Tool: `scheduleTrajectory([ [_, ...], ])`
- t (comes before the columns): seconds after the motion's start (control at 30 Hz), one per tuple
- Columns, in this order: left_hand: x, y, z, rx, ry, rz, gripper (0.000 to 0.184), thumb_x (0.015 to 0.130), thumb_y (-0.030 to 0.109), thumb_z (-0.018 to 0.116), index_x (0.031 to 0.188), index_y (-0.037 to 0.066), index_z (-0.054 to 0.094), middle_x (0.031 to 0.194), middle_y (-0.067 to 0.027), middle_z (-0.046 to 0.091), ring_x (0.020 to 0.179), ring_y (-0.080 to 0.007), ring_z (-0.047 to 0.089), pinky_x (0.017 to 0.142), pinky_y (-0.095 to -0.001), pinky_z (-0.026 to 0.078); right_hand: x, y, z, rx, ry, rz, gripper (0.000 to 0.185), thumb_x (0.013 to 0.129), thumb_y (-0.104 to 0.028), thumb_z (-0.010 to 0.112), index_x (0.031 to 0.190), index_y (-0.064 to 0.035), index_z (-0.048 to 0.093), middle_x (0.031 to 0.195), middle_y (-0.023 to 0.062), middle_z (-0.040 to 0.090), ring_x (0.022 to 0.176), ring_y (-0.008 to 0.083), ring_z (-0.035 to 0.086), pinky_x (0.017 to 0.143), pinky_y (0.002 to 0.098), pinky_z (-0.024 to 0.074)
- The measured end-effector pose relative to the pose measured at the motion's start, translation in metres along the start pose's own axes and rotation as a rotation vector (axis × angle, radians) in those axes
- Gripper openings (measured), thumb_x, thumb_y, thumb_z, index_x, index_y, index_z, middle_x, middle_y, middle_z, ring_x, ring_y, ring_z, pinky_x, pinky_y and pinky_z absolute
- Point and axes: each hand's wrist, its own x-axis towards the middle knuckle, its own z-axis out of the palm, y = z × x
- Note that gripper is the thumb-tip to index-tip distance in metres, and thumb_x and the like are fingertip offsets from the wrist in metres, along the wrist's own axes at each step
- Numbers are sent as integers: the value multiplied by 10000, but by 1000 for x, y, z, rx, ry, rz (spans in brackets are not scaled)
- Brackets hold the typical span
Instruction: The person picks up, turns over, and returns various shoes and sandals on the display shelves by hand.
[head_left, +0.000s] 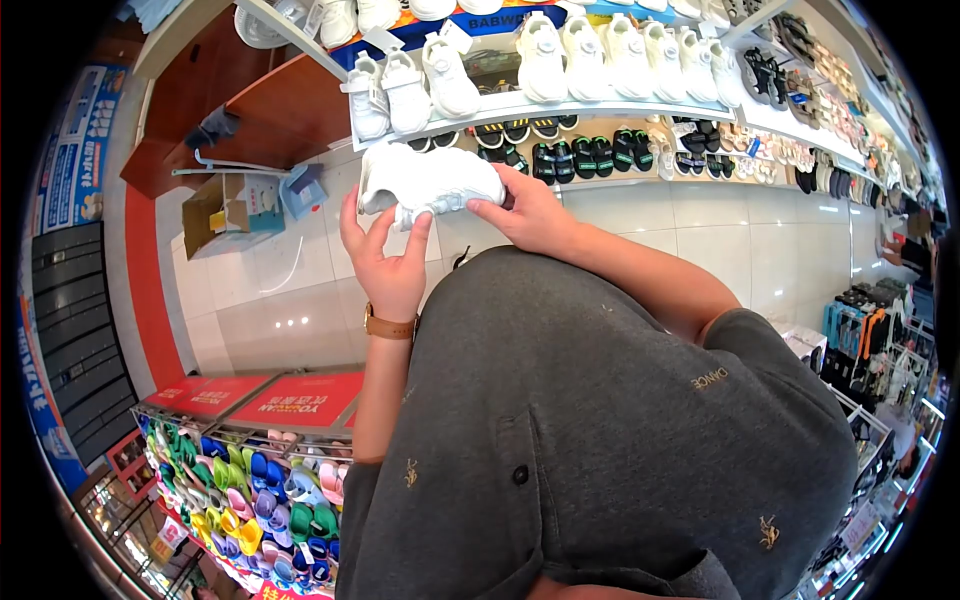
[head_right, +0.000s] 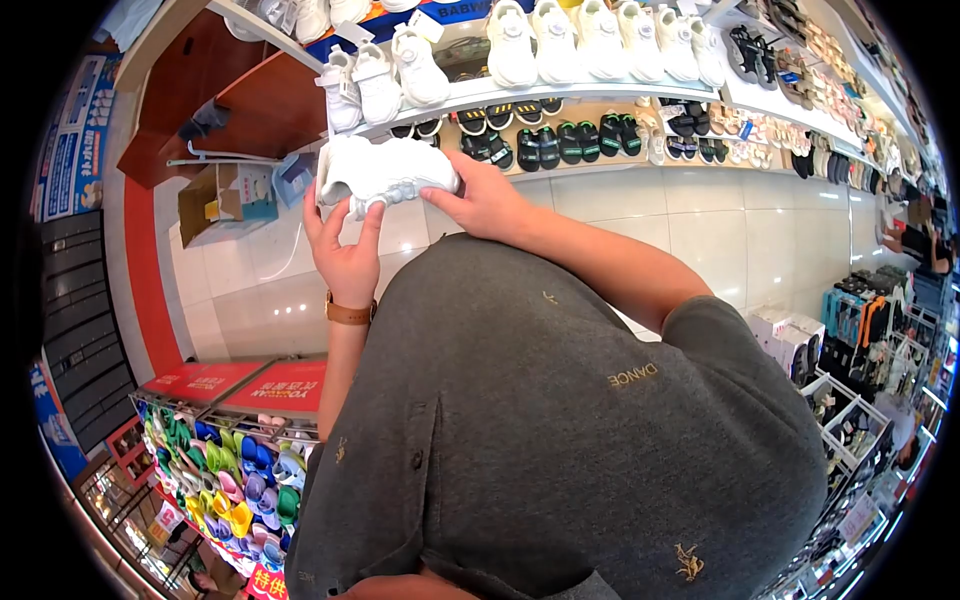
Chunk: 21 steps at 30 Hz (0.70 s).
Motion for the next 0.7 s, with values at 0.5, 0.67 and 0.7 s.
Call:
scheduleTrajectory([
  [0.5,4,27,-21,106,-19,227,974,717,179,914,1510,27,369,1556,-229,346,1415,-382,406,1150,-462,357,3,33,-4,893,-281,395,441,1071,-291,475,1413,-12,466,1210,165,645,977,274,686,863,395,560],
  [0.67,9,15,-20,-110,-112,17,1006,732,197,913,1510,17,302,1490,-214,395,1369,-329,450,1101,-449,419,4,44,-5,990,-363,394,470,1069,-305,476,1431,-5,461,1221,141,643,962,239,663,852,391,547],
  [0.7,8,8,-18,-225,-143,-59,970,748,170,906,1502,15,315,1480,-204,408,1353,-304,473,1088,-434,441,4,42,-5,978,-370,400,470,1068,-305,477,1432,-6,463,1221,133,644,967,230,657,851,387,547],
])
